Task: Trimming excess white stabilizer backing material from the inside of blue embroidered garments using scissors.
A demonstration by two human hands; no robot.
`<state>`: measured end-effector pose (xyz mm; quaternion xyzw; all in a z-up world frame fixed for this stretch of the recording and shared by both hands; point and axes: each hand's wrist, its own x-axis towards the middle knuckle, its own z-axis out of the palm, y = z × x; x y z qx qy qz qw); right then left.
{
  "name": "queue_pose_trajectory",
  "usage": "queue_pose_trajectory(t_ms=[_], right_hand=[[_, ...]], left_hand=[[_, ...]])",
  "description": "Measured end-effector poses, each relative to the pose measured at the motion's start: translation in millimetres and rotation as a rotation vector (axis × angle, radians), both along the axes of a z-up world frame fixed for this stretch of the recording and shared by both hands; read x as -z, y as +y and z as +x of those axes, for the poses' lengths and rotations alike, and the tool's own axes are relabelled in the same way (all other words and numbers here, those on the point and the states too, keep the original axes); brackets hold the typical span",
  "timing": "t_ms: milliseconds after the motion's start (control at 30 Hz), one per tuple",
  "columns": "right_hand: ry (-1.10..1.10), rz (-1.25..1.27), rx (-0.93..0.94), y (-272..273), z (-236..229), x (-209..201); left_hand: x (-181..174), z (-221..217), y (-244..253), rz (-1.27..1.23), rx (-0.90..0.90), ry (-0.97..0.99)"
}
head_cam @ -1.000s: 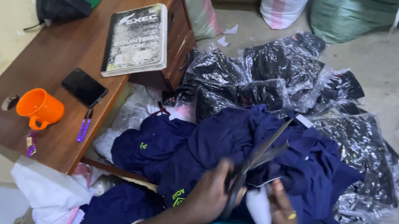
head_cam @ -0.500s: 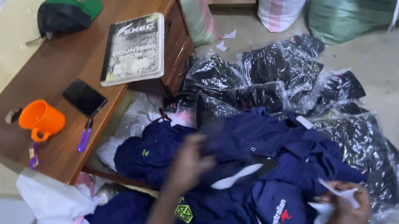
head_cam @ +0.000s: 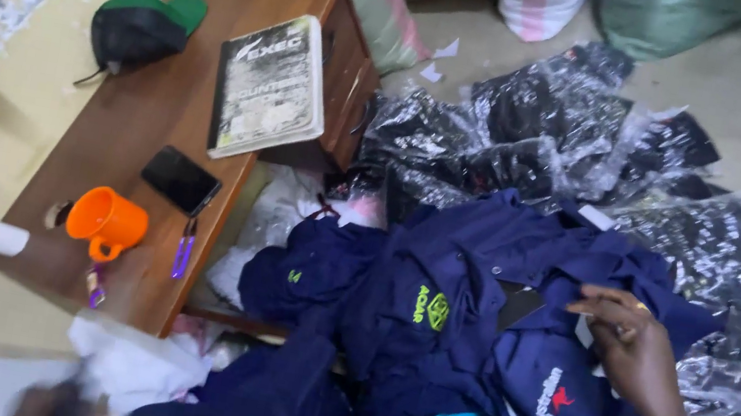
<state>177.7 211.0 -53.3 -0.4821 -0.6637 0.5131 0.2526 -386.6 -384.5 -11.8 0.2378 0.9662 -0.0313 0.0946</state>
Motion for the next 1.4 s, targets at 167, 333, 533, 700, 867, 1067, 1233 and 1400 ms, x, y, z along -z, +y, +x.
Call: queue_pose_trajectory(t_ms=[167,333,533,700,867,1067,1233,1400], right_hand=[[0.117,-0.020,-0.035,-19.8,-16.2,1.8],[-0.429,0.070,-0.077,-29.8,-28.5,-22.4],[-0.653,0.092,0.098,80.8,-28.2,4.0],[-0.185,-0.113,-0.014,94.5,-49.2,10.5],[0.099,0.386,-0.398,-30.2,-47.9,-86.5],[-0.167,0.519,-0.973,-104.7,-70.3,-25.8],[0.233,0.308,-1.246,-82.4,-45.4,-62.8],[0.040,0.056,-0.077,17.5,2.4,-33.9]], left_hand=[[-5.9,166.0,270.1,0.633,0.106,-0.488],[70.1,291.1,423.6,0.806,0.296,-0.812],[69.4,292.9,467.7,0.930,0.319,-0.947],[72.7,261.9,453.1,1.058,0.228,-1.181],[25.8,255.4,425.8,1.238,0.252,-1.014],[42.3,279.7,450.6,1.019,0.289,-0.965],[104.8,292.1,460.3,1.061,0.217,-0.868],[73.3,272.0,442.0,1.110,0.145,-1.081]])
